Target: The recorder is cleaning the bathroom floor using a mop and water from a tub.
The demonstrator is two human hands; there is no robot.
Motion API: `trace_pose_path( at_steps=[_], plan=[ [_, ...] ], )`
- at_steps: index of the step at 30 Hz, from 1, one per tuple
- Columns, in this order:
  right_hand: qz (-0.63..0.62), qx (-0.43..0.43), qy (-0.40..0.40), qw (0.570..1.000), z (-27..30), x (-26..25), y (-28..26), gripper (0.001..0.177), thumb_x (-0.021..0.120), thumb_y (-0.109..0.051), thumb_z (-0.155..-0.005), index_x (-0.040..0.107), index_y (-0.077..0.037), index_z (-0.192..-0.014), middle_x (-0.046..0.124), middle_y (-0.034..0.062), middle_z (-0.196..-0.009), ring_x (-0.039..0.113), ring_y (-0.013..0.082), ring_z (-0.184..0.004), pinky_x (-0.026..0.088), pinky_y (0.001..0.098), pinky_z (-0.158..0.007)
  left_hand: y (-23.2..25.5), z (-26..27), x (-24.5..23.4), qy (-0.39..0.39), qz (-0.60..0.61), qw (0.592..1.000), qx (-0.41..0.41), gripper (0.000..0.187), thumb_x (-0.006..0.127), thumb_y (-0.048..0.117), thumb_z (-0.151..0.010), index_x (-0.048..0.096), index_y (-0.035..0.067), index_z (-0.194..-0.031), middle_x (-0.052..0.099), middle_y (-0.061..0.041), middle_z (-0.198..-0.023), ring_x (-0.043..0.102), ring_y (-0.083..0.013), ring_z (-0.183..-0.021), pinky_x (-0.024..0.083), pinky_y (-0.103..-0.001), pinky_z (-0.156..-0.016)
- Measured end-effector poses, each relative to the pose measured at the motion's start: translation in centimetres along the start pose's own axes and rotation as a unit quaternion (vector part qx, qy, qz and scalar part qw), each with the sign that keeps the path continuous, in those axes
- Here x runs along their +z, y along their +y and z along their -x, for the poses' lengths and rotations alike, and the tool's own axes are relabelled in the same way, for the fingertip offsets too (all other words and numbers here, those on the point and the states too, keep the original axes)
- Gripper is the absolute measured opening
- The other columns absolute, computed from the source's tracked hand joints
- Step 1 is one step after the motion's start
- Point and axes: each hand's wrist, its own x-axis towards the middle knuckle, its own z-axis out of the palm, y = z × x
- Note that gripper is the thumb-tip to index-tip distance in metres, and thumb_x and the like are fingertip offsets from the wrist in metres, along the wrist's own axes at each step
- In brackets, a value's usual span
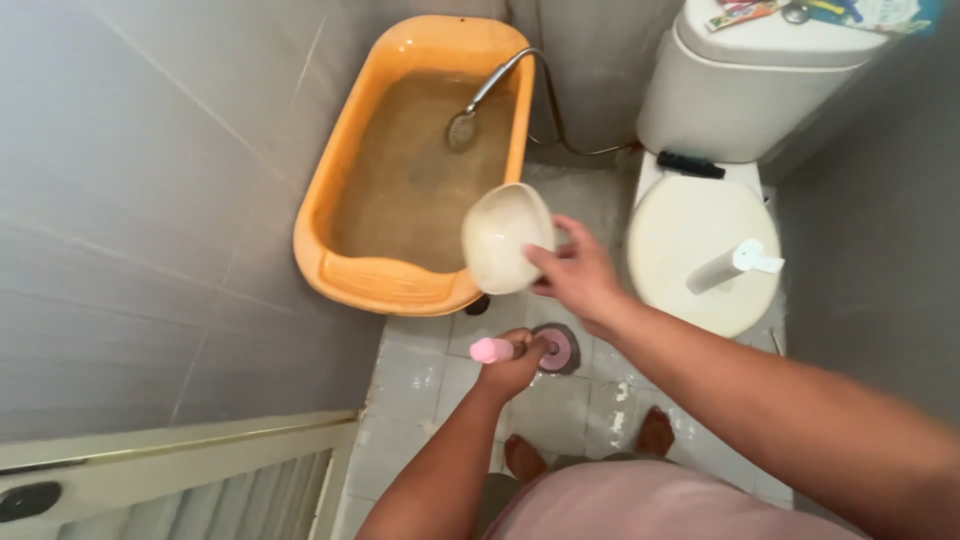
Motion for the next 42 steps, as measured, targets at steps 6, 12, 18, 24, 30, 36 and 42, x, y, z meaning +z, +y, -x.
trace_pose_path(
  at_steps=[6,12,18,24,30,36,42],
  plan=[
    [-0.022,0.063,-0.110,0.992,-2.6,9.0,-0.7,0.090,0.074,-0.039,-0.090,0.020,-0.015,-0.159,0.055,0.0148,-0.137,0.064,0.0240,-0.109,0.059,0.0385,-0.089,-1.0,0.6,-2.4,-0.034,-0.051,0.997,-0.041,0.036,0.072,0.035,-0.096,0.059,0.007,-0.079,0.056,0.001,-0.070,0.048,-0.0108,-0.065,0.046,-0.030,-0.062],
    [0.219,0.007,-0.226,0.949,2.7,6.3,-1.3,0.069,0.052,-0.061,-0.090,0.058,-0.014,-0.141,0.068,0.0062,-0.129,0.065,0.0191,-0.111,0.058,0.0386,-0.088,-1.6,-0.4,-2.2,-0.052,-0.064,0.997,0.000,0.028,0.070,0.036,-0.099,0.062,0.009,-0.101,0.061,0.004,-0.088,0.055,-0.0106,-0.082,0.048,-0.029,-0.071],
    [0.195,0.006,-0.284,0.939,8.0,0.9,-0.8,0.068,0.031,-0.059,-0.100,0.073,-0.006,-0.091,0.067,0.0043,-0.087,0.060,0.0163,-0.086,0.051,0.0326,-0.084,-3.1,-2.3,0.7,-0.087,-0.051,0.978,0.182,0.011,0.068,0.016,-0.090,0.066,0.008,-0.097,0.070,-0.004,-0.092,0.068,-0.0206,-0.087,0.054,-0.033,-0.076],
    [0.147,-0.063,-0.299,0.941,7.4,-5.5,-0.9,0.062,0.033,-0.040,-0.104,0.059,-0.001,-0.063,0.054,0.0087,-0.065,0.050,0.0205,-0.070,0.044,0.0325,-0.076,-0.8,-3.8,5.8,-0.077,-0.227,0.945,0.222,0.009,0.074,0.009,-0.076,0.072,0.012,-0.084,0.075,-0.011,-0.089,0.070,-0.0293,-0.085,0.057,-0.037,-0.075],
    [0.198,-0.157,-0.390,0.885,7.0,-10.4,-2.5,0.048,0.038,-0.030,-0.099,0.059,-0.003,-0.065,0.059,0.0094,-0.071,0.056,0.0231,-0.075,0.046,0.0341,-0.081,0.4,-4.8,10.6,-0.094,-0.203,0.922,0.317,0.021,0.078,0.013,-0.068,0.072,0.010,-0.088,0.073,-0.011,-0.094,0.069,-0.0307,-0.089,0.055,-0.038,-0.076],
    [0.327,-0.288,-0.428,0.791,5.0,-14.9,2.3,0.028,0.046,-0.022,-0.097,0.062,-0.006,-0.081,0.065,0.0113,-0.096,0.061,0.0293,-0.098,0.043,0.0392,-0.101,-1.6,-8.0,14.4,-0.055,-0.265,0.895,0.355,0.022,0.079,0.019,-0.071,0.072,0.007,-0.089,0.070,-0.011,-0.093,0.066,-0.0330,-0.096,0.052,-0.041,-0.081],
    [0.122,0.168,-0.147,0.967,6.4,-14.0,-4.8,0.019,0.055,-0.024,-0.096,0.053,-0.016,-0.114,0.055,0.0074,-0.120,0.059,0.0236,-0.103,0.049,0.0483,-0.090,-3.9,-14.3,17.4,-0.011,-0.196,0.927,0.319,0.030,0.078,0.019,-0.069,0.070,0.004,-0.094,0.067,-0.017,-0.102,0.062,-0.0365,-0.100,0.051,-0.042,-0.085]
  ],
)
